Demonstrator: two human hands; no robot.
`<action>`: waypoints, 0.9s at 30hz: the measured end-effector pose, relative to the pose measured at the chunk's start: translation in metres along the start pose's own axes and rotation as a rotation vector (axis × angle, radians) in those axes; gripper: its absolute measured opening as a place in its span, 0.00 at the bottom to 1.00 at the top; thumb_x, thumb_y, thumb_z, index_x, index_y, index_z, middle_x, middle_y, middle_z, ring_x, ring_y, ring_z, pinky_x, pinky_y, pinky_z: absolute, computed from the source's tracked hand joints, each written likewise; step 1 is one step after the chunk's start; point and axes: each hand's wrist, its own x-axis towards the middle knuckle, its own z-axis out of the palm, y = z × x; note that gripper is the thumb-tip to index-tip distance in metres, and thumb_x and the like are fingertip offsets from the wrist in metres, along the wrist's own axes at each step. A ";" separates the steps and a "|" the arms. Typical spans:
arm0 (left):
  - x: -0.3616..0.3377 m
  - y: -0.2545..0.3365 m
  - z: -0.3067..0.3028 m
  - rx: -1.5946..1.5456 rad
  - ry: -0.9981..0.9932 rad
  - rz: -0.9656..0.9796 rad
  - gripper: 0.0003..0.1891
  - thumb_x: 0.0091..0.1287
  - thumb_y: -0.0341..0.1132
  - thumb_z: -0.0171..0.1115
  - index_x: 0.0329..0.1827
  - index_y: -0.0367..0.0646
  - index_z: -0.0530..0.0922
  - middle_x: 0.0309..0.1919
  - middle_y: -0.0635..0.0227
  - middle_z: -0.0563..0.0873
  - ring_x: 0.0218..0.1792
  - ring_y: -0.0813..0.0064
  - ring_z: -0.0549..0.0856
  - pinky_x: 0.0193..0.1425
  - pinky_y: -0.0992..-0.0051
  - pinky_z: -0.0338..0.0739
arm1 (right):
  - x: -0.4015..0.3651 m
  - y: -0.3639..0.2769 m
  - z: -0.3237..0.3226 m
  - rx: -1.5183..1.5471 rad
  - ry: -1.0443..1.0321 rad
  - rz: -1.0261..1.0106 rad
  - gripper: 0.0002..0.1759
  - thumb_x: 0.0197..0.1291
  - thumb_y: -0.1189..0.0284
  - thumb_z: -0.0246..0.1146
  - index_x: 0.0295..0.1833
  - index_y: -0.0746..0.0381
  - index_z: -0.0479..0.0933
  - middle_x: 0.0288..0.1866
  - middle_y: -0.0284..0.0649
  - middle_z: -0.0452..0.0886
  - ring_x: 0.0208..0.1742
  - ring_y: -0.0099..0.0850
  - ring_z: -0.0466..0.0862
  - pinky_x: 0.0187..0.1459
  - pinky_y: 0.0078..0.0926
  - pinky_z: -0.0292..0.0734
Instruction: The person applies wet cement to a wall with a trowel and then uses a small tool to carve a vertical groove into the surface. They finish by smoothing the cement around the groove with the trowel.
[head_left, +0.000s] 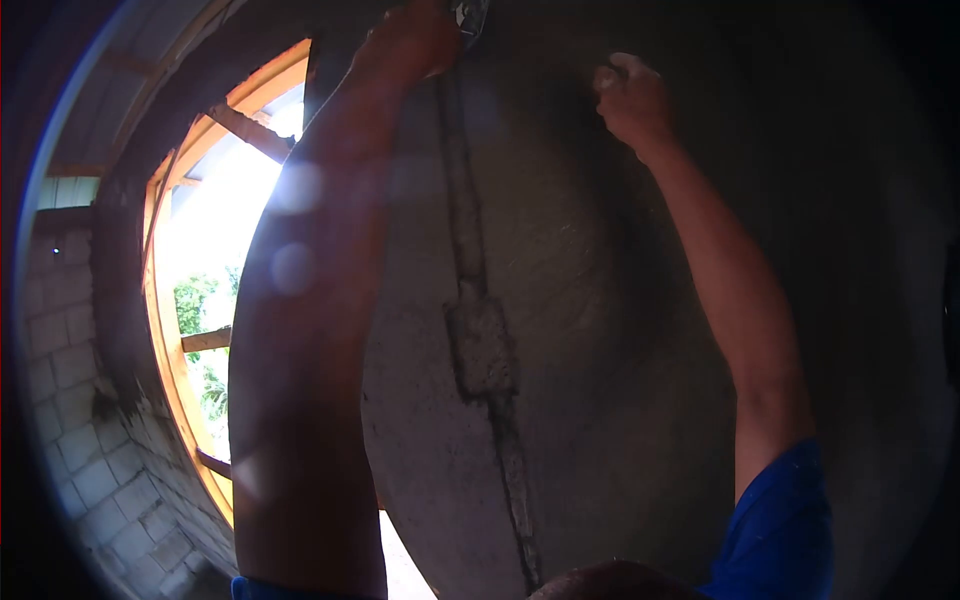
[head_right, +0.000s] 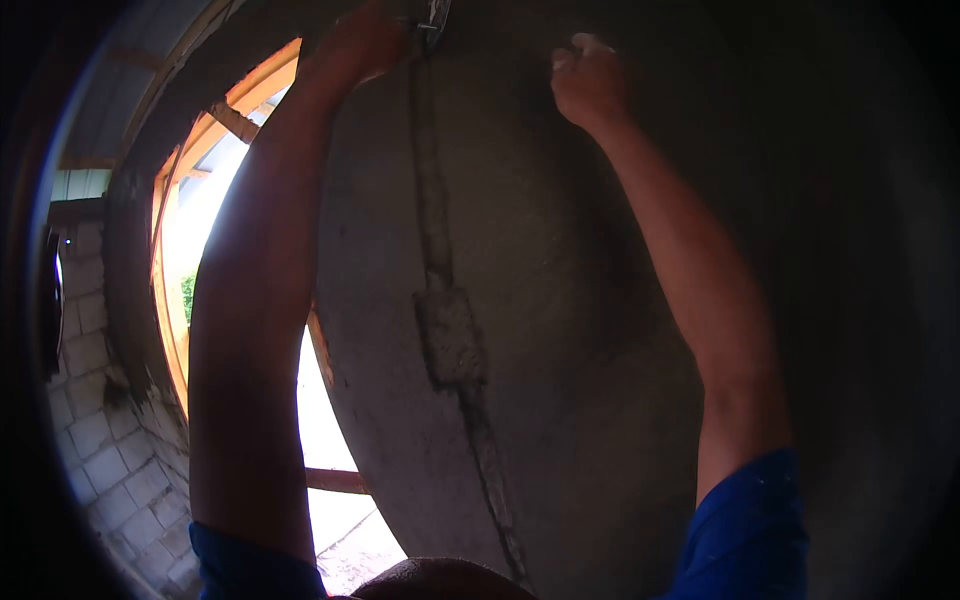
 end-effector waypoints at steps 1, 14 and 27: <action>0.009 0.002 0.005 0.102 -0.007 0.081 0.13 0.59 0.33 0.56 0.42 0.36 0.84 0.44 0.45 0.84 0.49 0.47 0.84 0.52 0.55 0.79 | 0.002 0.009 -0.004 0.030 -0.004 0.026 0.26 0.65 0.62 0.54 0.63 0.67 0.69 0.60 0.55 0.75 0.60 0.48 0.76 0.62 0.39 0.70; 0.031 -0.003 0.023 -0.097 0.121 0.117 0.21 0.65 0.39 0.50 0.57 0.38 0.76 0.41 0.46 0.84 0.42 0.52 0.84 0.39 0.60 0.80 | -0.010 0.037 -0.066 0.028 0.031 0.064 0.25 0.64 0.62 0.56 0.61 0.66 0.72 0.57 0.54 0.78 0.59 0.46 0.78 0.61 0.39 0.71; -0.163 -0.174 0.113 -0.572 0.202 -0.108 0.19 0.74 0.45 0.42 0.45 0.38 0.76 0.22 0.66 0.74 0.22 0.76 0.75 0.29 0.71 0.71 | -0.085 0.022 -0.070 -0.030 -0.111 0.187 0.25 0.64 0.61 0.56 0.60 0.67 0.73 0.52 0.52 0.81 0.56 0.43 0.80 0.58 0.36 0.73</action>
